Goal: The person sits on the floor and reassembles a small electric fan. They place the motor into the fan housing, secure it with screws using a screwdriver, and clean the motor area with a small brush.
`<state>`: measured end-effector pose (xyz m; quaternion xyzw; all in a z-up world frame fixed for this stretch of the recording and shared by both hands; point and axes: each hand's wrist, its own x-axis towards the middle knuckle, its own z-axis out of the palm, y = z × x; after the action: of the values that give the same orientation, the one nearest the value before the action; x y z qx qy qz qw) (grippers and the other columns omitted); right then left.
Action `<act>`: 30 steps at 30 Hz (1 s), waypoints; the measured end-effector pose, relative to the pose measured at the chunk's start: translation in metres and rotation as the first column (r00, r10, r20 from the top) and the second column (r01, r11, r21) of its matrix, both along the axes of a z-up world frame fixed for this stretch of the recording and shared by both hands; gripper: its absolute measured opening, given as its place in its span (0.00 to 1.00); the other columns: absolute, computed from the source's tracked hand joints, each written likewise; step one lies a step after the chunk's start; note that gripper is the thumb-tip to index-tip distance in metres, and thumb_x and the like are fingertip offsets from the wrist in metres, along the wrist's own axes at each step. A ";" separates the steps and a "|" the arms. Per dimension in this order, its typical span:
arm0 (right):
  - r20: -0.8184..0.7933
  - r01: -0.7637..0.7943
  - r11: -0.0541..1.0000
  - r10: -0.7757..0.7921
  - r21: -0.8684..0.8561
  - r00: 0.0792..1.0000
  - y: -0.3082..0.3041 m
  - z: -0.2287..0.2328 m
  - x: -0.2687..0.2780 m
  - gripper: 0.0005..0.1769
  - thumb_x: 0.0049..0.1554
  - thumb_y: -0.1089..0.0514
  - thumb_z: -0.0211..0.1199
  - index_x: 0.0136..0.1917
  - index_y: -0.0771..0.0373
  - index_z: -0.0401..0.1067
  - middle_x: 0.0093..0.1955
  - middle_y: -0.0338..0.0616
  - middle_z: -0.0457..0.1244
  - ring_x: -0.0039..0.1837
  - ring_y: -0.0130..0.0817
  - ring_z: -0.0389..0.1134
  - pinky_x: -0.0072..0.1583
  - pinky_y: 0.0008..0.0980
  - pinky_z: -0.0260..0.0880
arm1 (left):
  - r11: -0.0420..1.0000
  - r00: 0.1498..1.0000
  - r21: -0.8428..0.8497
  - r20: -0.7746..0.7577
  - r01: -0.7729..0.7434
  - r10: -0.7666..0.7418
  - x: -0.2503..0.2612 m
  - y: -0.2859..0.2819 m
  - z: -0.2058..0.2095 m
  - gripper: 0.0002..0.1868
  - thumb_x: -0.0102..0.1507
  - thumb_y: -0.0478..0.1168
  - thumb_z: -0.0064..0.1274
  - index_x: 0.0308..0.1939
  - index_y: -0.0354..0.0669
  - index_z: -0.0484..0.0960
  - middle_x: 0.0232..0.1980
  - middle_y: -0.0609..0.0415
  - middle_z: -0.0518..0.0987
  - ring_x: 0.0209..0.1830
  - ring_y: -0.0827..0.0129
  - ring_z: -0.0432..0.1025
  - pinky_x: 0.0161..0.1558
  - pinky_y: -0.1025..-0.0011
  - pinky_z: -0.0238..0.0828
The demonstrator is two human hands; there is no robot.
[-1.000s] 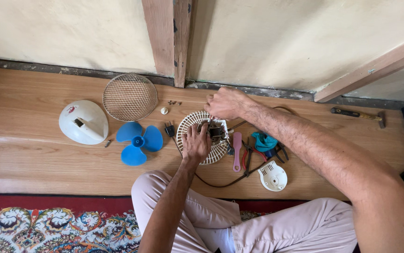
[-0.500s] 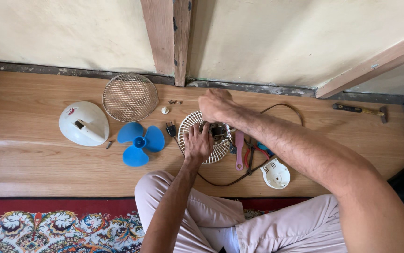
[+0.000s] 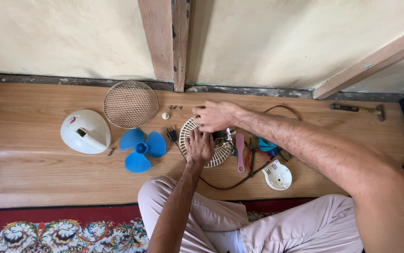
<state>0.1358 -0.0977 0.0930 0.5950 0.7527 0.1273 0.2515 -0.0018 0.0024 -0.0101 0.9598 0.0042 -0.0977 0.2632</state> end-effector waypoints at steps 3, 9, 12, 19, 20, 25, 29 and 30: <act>-0.043 0.101 0.982 -0.109 -0.158 0.993 -0.005 0.009 -0.002 0.12 0.59 0.55 0.63 0.37 0.64 0.73 0.43 0.45 0.64 0.52 0.36 0.65 0.36 0.30 0.75 | 0.999 0.998 -0.043 0.063 -0.013 0.016 0.004 -0.001 -0.006 0.27 0.68 0.48 0.34 0.70 0.44 0.61 0.71 0.33 0.59 0.73 0.42 0.55 0.67 0.31 0.48; -0.108 0.399 0.906 -0.415 -0.141 0.903 -0.010 0.007 -0.006 0.08 0.57 0.66 0.60 0.37 0.68 0.76 0.47 0.59 0.67 0.40 0.33 0.70 0.32 0.29 0.76 | 0.999 0.997 -0.039 0.082 -0.004 0.007 0.004 0.001 -0.008 0.28 0.68 0.47 0.34 0.72 0.45 0.62 0.71 0.34 0.61 0.72 0.45 0.58 0.67 0.36 0.53; -0.125 0.563 0.798 -0.594 -0.215 0.795 -0.007 0.012 -0.003 0.05 0.52 0.70 0.61 0.39 0.68 0.78 0.43 0.57 0.67 0.39 0.36 0.72 0.34 0.31 0.76 | 0.998 0.999 -0.061 0.049 -0.015 0.018 0.003 0.002 -0.003 0.29 0.68 0.48 0.34 0.74 0.49 0.60 0.70 0.36 0.61 0.71 0.46 0.58 0.68 0.35 0.51; -0.288 0.875 0.435 -0.883 -0.211 0.370 0.010 0.019 -0.024 0.05 0.53 0.68 0.61 0.43 0.70 0.76 0.33 0.48 0.66 0.32 0.33 0.66 0.30 0.32 0.72 | 0.998 0.992 -0.059 0.123 -0.003 0.010 0.001 0.002 -0.006 0.29 0.68 0.48 0.35 0.73 0.46 0.61 0.70 0.35 0.62 0.71 0.45 0.59 0.67 0.36 0.53; -0.310 0.888 0.409 -0.889 -0.210 0.337 0.013 0.019 -0.026 0.05 0.55 0.69 0.59 0.43 0.70 0.76 0.33 0.48 0.65 0.31 0.32 0.65 0.30 0.32 0.72 | 0.999 0.993 -0.047 0.115 0.004 0.002 0.002 0.002 -0.008 0.29 0.68 0.48 0.34 0.73 0.45 0.62 0.70 0.34 0.62 0.71 0.45 0.59 0.67 0.36 0.53; -0.276 0.890 0.376 -0.912 -0.259 0.305 0.024 0.013 -0.027 0.09 0.61 0.69 0.56 0.44 0.69 0.77 0.36 0.49 0.68 0.34 0.30 0.65 0.33 0.30 0.73 | 1.000 0.998 -0.026 0.057 0.000 0.001 0.005 0.000 -0.012 0.28 0.69 0.49 0.33 0.72 0.44 0.62 0.71 0.32 0.61 0.72 0.43 0.57 0.66 0.34 0.51; -0.172 0.817 0.553 -0.832 -0.165 0.528 0.029 0.011 -0.024 0.12 0.56 0.64 0.63 0.54 0.69 0.72 0.47 0.56 0.66 0.37 0.35 0.67 0.33 0.30 0.74 | 0.999 0.995 -0.030 0.094 -0.019 0.021 0.002 -0.002 -0.011 0.27 0.70 0.50 0.33 0.70 0.43 0.65 0.71 0.33 0.62 0.72 0.43 0.58 0.66 0.35 0.52; -0.164 0.786 0.590 -0.807 -0.186 0.567 0.028 0.012 -0.023 0.19 0.54 0.63 0.64 0.58 0.69 0.69 0.51 0.59 0.64 0.36 0.35 0.68 0.31 0.30 0.75 | 0.999 0.994 -0.041 0.101 -0.026 0.030 0.001 -0.001 -0.009 0.27 0.70 0.50 0.33 0.70 0.44 0.65 0.71 0.33 0.62 0.71 0.43 0.58 0.66 0.35 0.53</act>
<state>0.1132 -0.0701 0.1053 0.8682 0.4325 -0.1045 0.2197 -0.0005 0.0011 -0.0193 0.9579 0.0025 -0.0452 0.2833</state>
